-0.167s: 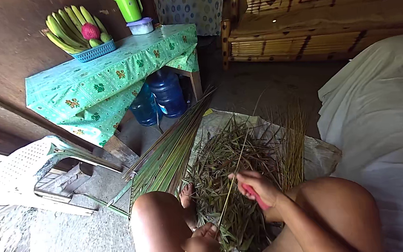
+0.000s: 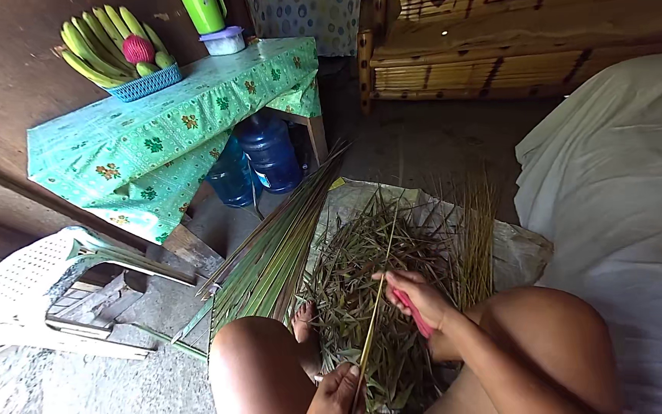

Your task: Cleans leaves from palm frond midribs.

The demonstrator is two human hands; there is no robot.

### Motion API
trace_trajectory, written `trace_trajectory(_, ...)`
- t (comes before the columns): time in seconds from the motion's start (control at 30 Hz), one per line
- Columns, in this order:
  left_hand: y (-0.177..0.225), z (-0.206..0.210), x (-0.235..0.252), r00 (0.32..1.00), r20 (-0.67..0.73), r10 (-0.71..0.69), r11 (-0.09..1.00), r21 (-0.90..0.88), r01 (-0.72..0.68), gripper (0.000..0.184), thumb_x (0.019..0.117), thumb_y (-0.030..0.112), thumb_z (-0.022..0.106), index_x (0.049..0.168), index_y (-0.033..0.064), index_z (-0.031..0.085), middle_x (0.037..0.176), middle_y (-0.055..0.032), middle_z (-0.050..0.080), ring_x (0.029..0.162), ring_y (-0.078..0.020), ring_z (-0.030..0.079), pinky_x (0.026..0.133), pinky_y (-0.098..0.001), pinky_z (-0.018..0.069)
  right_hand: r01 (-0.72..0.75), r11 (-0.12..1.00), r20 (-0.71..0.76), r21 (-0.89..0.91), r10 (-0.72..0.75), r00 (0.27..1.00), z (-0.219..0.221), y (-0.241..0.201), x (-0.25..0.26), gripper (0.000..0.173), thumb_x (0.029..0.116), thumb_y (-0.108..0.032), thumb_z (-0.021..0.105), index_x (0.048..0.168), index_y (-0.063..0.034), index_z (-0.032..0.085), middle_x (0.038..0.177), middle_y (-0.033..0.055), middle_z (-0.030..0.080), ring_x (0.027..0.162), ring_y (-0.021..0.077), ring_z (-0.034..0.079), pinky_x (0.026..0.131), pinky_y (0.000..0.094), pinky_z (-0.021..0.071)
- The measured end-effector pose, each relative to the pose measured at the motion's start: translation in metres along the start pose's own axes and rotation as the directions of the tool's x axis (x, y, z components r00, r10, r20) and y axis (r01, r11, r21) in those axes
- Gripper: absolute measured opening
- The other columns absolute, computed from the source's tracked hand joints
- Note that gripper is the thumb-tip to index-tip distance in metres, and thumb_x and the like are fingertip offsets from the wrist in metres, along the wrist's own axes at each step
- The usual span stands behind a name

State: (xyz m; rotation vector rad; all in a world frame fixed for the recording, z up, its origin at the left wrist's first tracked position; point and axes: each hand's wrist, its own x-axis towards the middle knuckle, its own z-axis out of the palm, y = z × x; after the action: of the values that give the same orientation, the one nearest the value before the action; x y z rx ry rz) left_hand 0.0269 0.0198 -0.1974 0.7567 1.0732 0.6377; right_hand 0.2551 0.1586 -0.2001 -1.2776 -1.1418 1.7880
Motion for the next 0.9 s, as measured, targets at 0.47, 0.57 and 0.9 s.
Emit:
trace_trajectory(0.47,0.025,0.016,0.026,0.976,-0.215,0.036,0.989,-0.132,-0.065,0.034,0.1130,0.019,0.028,0.090,0.0108,0.051,0.052,0.0072,0.037,0.037,0.0000,0.031,0.036,-0.0147,0.0273,0.436,0.545,0.254,-0.716,-0.379,0.890,0.023,0.025,-0.020,0.039,0.0998,-0.038,0.058,0.092,-0.0018,0.071,0.081,0.0128,0.068,0.077,0.0264,0.067,0.071,0.0480,0.0544)
trace_trajectory(0.57,0.019,0.017,0.017,0.981,-0.193,0.030,0.988,-0.142,-0.059,0.036,0.1130,0.021,0.028,0.087,0.0117,0.050,0.051,0.0075,0.037,0.037,0.0001,0.030,0.035,-0.0148,0.0266,0.218,0.608,0.063,-0.763,-0.265,0.962,0.006,0.015,-0.003,0.037,0.1026,-0.035,0.056,0.101,-0.0003,0.071,0.088,0.0160,0.069,0.085,0.0306,0.068,0.079,0.0531,0.0530)
trace_trajectory(0.9,0.014,0.011,0.020,0.987,-0.161,-0.018,0.970,-0.241,-0.022,0.039,0.1140,0.024,0.025,0.089,0.0109,0.051,0.051,0.0084,0.036,0.037,0.0010,0.031,0.035,-0.0136,0.0274,0.344,0.770,0.139,-0.537,-0.322,0.936,0.010,0.015,-0.013,0.034,0.1013,-0.029,0.054,0.098,-0.0001,0.071,0.079,0.0052,0.064,0.070,0.0105,0.058,0.068,0.0332,0.0496)
